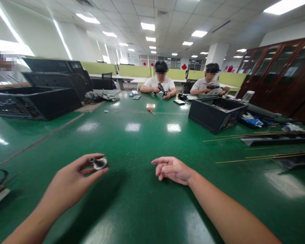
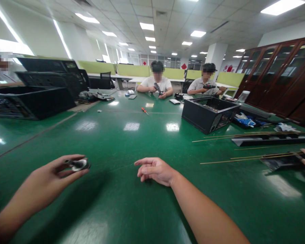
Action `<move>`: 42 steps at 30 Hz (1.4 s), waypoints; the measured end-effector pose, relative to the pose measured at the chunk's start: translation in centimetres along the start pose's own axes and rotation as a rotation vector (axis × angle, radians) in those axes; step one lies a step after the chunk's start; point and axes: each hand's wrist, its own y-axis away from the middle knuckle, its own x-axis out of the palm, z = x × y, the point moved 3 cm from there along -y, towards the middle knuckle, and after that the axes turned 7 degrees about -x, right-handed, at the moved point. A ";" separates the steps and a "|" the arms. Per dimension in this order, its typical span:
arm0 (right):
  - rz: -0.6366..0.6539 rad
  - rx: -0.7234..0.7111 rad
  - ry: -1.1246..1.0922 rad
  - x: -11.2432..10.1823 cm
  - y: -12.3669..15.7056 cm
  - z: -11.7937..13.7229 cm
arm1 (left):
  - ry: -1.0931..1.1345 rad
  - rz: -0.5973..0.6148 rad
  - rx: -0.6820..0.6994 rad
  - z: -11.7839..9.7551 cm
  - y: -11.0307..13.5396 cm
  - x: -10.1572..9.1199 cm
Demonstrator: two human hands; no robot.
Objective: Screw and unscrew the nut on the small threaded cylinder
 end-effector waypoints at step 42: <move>-0.262 -0.327 1.102 0.3 0.5 1.2 | 0.256 0.328 0.557 -4.4 0.0 13.5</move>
